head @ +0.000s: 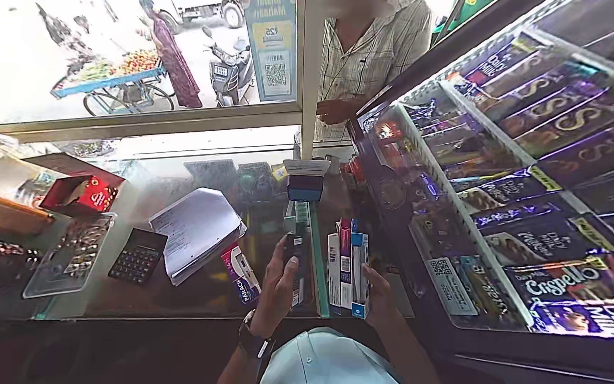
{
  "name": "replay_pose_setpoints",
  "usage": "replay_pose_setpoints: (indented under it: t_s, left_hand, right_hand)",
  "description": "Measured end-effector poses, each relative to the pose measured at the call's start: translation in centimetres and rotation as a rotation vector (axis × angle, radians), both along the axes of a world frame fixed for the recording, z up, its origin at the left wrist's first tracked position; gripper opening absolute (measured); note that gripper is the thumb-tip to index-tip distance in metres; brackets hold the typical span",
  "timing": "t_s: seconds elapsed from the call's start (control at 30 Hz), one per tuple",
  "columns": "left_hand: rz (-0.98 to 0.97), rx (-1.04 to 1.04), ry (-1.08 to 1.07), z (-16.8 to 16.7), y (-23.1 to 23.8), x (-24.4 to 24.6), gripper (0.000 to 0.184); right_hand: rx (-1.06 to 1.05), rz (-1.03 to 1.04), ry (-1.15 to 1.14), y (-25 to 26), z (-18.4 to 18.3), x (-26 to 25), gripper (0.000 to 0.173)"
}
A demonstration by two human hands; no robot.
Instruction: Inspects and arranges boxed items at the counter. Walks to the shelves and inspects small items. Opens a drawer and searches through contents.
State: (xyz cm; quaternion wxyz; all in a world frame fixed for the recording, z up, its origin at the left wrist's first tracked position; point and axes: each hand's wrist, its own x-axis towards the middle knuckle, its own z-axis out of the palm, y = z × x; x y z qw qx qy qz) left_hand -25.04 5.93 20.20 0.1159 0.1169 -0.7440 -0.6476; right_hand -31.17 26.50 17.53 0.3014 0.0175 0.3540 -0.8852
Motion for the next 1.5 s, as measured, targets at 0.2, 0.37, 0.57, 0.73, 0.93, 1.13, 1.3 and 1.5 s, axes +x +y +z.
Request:
replay_pose_setpoints:
  t_s: [0.2, 0.37, 0.57, 0.73, 0.93, 1.13, 1.3, 1.5]
  left_hand:
    - [-0.037, 0.524, 0.097, -1.2, 4.9, -0.8, 0.053]
    - [-0.064, -0.036, -0.078, -1.4, 4.6, 0.5, 0.073]
    - [0.385, -0.868, -0.301, -1.0, -2.0, 3.5, 0.065]
    - [0.489, -0.880, -0.787, -3.7, -6.5, 4.4, 0.101]
    - [0.456, -0.710, -0.633, -5.1, -6.0, 4.4, 0.077]
    - [0.393, -0.379, -0.254, -3.3, -4.1, 5.4, 0.066]
    - [0.337, -0.556, 0.074, -2.9, 0.3, 5.0, 0.064]
    - [0.237, -0.657, 0.227, -3.1, 1.7, 5.6, 0.018]
  right_hand:
    - [0.203, 0.106, 0.219, -1.3, 0.3, 1.0, 0.064]
    - [0.217, 0.099, 0.170, -1.6, -0.5, 1.5, 0.070]
    - [1.468, 0.121, 1.121, -0.4, 1.5, -0.8, 0.111]
    - [1.897, 0.633, 0.963, -2.1, 0.6, -2.3, 0.118]
    - [1.907, 0.523, 0.921, -3.1, 0.5, -3.1, 0.113]
    - [1.749, 0.294, 1.049, -4.6, 0.9, -4.3, 0.112]
    - [0.755, 0.197, 0.877, -6.3, 2.0, -0.2, 0.067]
    - [0.238, 0.360, 0.375, -7.3, 1.9, 0.6, 0.047]
